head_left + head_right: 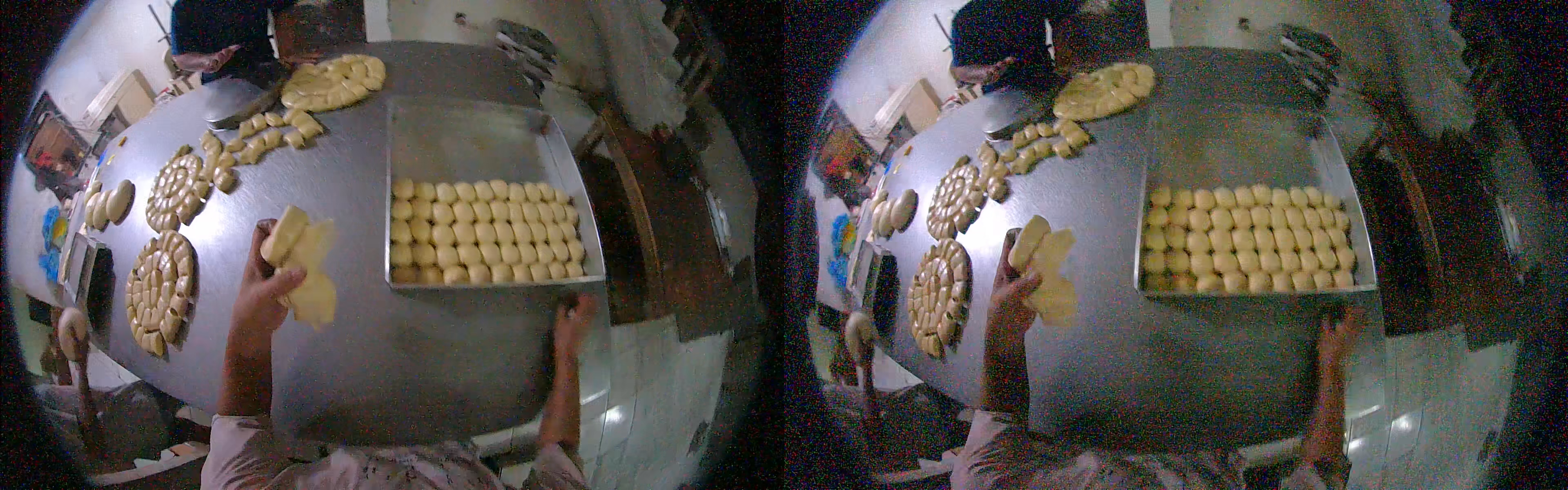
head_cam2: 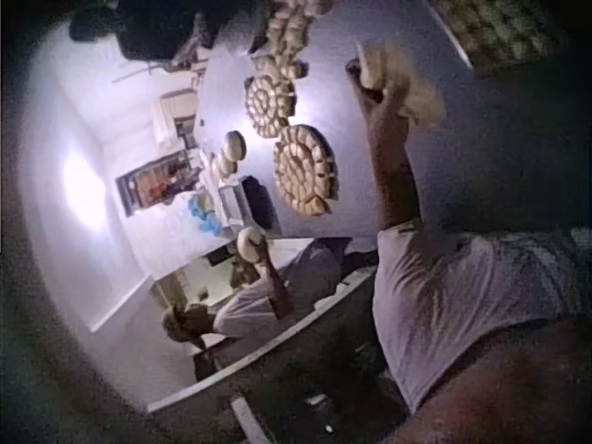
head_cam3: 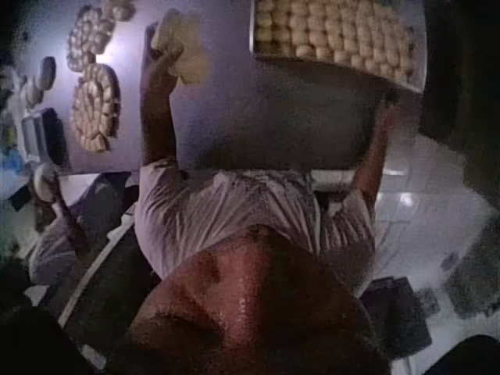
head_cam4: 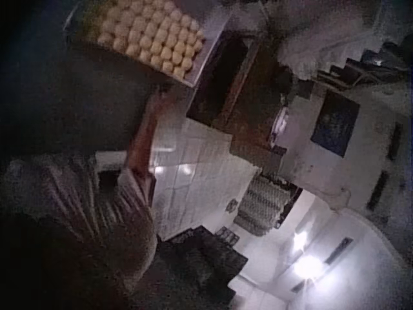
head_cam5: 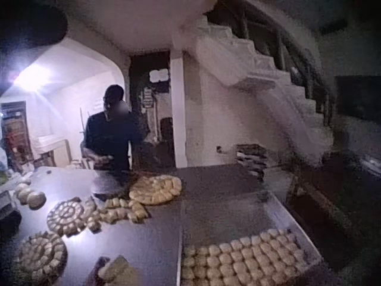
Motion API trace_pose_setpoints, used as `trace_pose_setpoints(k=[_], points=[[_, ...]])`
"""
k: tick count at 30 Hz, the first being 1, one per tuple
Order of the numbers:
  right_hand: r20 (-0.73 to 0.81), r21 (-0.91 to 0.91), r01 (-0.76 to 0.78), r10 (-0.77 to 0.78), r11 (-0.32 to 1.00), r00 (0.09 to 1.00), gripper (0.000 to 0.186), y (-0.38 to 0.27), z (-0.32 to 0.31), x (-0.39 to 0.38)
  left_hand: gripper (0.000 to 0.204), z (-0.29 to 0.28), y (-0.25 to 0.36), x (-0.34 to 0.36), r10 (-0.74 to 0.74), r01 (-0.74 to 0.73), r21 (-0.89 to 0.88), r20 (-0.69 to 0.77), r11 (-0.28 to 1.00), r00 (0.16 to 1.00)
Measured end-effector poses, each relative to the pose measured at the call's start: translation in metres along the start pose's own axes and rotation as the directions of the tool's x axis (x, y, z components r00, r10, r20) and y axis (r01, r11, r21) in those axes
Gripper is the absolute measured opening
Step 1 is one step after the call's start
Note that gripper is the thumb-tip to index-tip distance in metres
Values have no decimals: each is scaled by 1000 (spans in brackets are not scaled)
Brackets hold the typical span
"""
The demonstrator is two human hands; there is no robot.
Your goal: The person picks up pieces of shaped dough from a metal table and places them into a rectangular metal baking tray.
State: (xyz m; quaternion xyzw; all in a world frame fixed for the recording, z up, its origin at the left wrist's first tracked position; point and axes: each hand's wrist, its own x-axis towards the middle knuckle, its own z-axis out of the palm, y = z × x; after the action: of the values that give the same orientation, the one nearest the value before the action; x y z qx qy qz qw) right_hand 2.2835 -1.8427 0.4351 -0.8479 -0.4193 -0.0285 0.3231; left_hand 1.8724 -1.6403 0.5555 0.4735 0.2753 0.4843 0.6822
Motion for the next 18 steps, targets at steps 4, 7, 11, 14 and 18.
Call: trace_pose_setpoints(k=[4, 7, 11, 14, 18], points=[[167, 35, 396, -396, 917, 903, 18, -19, -1, -45, 45, 71, -17, -58, -198, 224, -359, 108, 906, 974], [35, -197, 339, -339, 920, 940, 18, 46, -8, -24, 37, 80, -76, -81, -349, 346, 51, 202, 937, 915], [54, -141, 257, -252, 956, 966, 19, 1, -15, -15, 22, 59, -130, -85, -198, 92, 682, 78, 726, 977], [151, -68, 298, -285, 952, 946, 24, 11, -38, -46, 17, -5, -119, -88, 52, 29, 609, -116, 792, 992], [324, 410, -162, 22, 898, 946, 34, -6, -67, 9, 17, -107, -70, -118, 142, 217, 624, -474, 751, 869]])
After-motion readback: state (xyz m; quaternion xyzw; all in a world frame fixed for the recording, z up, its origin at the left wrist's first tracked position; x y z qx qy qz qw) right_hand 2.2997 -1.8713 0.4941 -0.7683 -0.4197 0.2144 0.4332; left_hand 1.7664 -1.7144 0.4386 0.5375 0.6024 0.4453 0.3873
